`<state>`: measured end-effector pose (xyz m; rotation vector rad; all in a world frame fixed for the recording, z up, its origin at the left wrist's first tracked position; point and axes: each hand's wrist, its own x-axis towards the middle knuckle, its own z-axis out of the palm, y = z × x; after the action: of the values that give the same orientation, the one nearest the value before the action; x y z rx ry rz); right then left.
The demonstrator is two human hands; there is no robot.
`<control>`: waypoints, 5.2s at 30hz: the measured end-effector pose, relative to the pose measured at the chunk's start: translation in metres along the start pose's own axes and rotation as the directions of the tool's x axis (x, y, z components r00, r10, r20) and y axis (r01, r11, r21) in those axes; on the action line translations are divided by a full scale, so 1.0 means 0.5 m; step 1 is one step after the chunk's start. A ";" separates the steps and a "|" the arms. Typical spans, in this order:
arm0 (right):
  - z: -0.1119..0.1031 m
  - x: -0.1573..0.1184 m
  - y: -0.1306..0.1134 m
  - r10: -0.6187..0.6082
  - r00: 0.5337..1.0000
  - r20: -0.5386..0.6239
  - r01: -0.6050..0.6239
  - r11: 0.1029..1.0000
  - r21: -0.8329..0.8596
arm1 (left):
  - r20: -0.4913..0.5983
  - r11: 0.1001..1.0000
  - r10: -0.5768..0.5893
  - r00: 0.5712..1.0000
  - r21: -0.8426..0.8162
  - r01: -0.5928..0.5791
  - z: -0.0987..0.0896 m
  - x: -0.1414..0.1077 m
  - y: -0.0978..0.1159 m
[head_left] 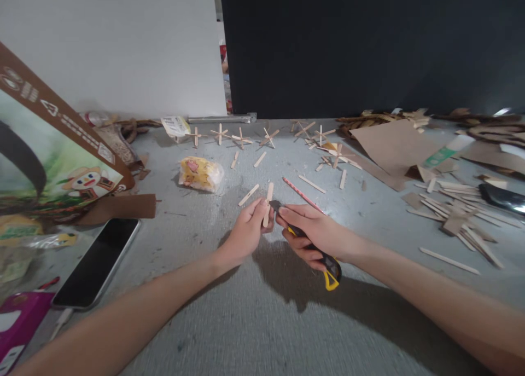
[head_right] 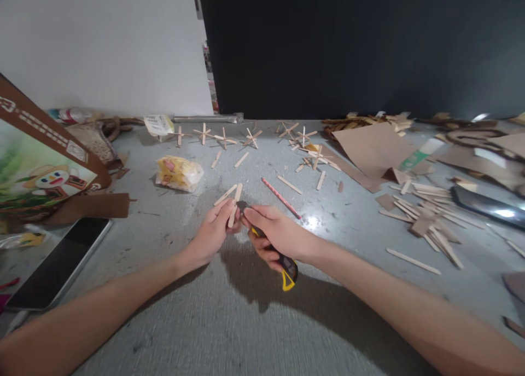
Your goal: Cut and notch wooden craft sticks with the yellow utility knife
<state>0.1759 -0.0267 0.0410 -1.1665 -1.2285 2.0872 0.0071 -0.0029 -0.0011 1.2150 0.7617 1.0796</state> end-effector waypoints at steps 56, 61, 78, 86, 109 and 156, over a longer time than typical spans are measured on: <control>-0.046 0.029 0.021 -0.080 0.986 0.147 0.079 0.997 0.017 | 0.125 0.963 -0.150 0.981 -0.207 0.173 -0.004 0.001 0.013; -0.048 0.028 0.019 -0.070 0.984 0.162 0.066 0.997 0.029 | 0.156 0.942 -0.222 0.962 -0.219 0.253 -0.006 0.000 0.021; -0.030 0.034 0.028 -0.561 0.797 -0.226 0.498 0.821 -0.281 | 0.040 0.959 -0.033 0.999 0.281 0.021 -0.030 0.001 -0.015; -0.023 0.043 0.027 -0.592 0.767 -0.247 0.444 0.768 -0.462 | 0.025 0.911 -0.018 1.000 0.412 0.006 -0.032 -0.004 -0.013; -0.045 0.057 0.015 -0.691 0.662 -0.292 0.363 0.636 -0.681 | 0.143 0.816 -0.065 0.988 0.578 -0.030 -0.027 -0.014 0.003; -0.021 0.062 0.021 -0.446 0.818 -0.363 0.312 0.874 -0.372 | -0.081 0.955 -0.008 0.997 0.294 0.032 -0.027 0.002 -0.010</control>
<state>0.1684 -0.0048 0.0155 -1.2951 -1.4335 1.2786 -0.0038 0.0031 -0.0089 1.4188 1.0217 1.0260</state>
